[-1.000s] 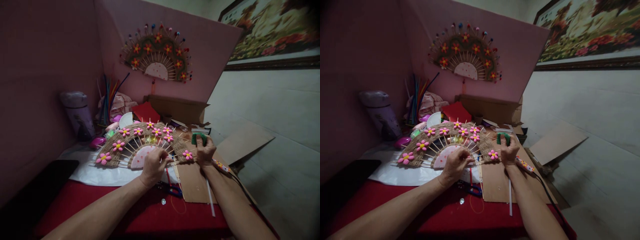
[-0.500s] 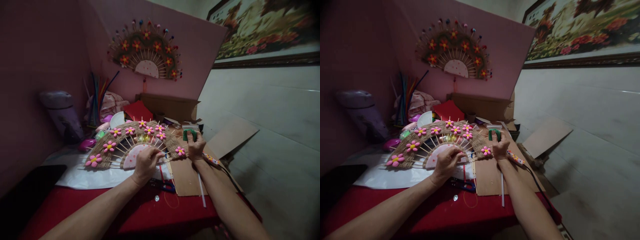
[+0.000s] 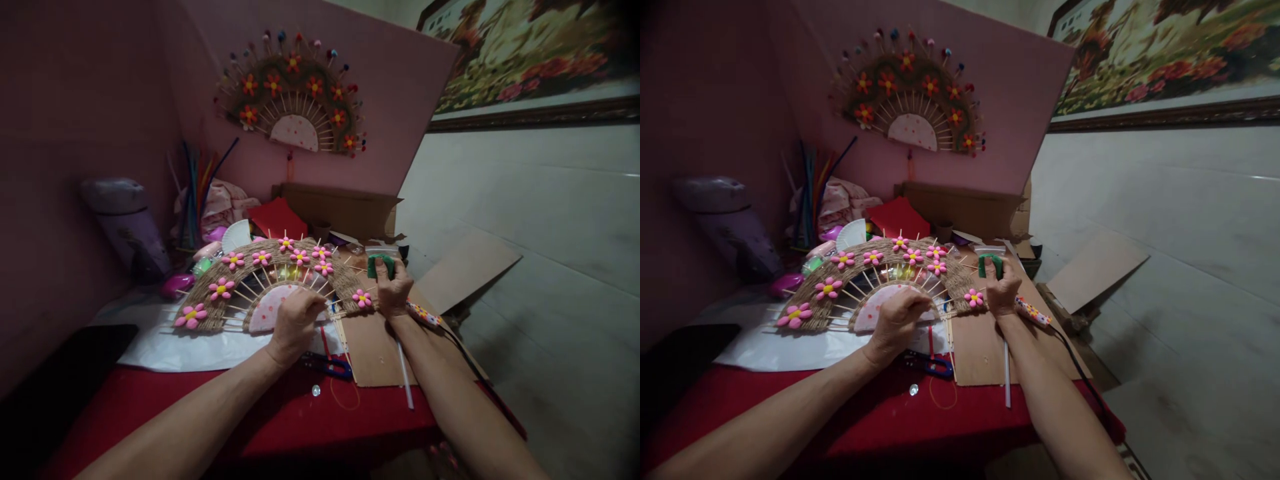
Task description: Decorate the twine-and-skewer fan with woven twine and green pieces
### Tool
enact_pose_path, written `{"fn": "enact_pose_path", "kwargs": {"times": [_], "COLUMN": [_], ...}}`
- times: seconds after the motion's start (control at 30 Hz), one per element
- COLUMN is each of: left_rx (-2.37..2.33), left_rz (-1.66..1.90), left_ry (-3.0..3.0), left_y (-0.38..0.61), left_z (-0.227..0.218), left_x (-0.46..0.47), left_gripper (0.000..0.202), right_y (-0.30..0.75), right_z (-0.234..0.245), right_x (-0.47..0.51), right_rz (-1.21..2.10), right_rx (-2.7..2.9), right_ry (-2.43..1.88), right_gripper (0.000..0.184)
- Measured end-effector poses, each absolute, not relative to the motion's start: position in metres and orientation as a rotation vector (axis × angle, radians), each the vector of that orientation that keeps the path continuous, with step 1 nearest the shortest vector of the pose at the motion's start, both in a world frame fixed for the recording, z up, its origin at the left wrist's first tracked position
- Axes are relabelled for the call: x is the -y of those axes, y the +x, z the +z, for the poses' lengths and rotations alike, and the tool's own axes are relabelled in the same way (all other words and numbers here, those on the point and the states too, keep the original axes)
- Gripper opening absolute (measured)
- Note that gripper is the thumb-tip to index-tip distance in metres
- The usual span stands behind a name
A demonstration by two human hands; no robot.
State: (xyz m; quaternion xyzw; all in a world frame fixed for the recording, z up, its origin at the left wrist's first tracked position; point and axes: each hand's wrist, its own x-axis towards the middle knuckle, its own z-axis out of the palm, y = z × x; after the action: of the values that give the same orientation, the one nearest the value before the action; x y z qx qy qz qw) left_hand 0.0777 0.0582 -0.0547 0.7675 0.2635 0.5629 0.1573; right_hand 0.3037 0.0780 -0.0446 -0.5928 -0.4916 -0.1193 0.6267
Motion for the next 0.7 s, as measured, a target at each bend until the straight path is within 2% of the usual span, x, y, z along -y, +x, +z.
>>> {"fn": "enact_pose_path", "kwargs": {"times": [0.27,0.5,0.7], "left_rx": [-0.907,-0.877,-0.84], "left_rz": [1.565,1.585,1.627], "left_ry": [2.304,2.178,2.16], "left_y": [0.076,0.0778,0.0772], "left_z": [-0.049,-0.0515,-0.0503], "left_x": [-0.0491,-0.0524,-0.0529], "left_gripper": [0.036,0.016,0.013], "right_y": [0.3011,0.3035,0.3069], "right_z": [-0.0436,-0.0452,-0.0468], "right_x": [-0.0756,-0.0777,-0.0854], "right_rz": [-0.313,-0.297,-0.264], "right_rx": [1.138,1.134,0.993], "right_ry": [-1.349,-1.359,-1.317], "right_gripper": [0.038,0.034,0.028]}}
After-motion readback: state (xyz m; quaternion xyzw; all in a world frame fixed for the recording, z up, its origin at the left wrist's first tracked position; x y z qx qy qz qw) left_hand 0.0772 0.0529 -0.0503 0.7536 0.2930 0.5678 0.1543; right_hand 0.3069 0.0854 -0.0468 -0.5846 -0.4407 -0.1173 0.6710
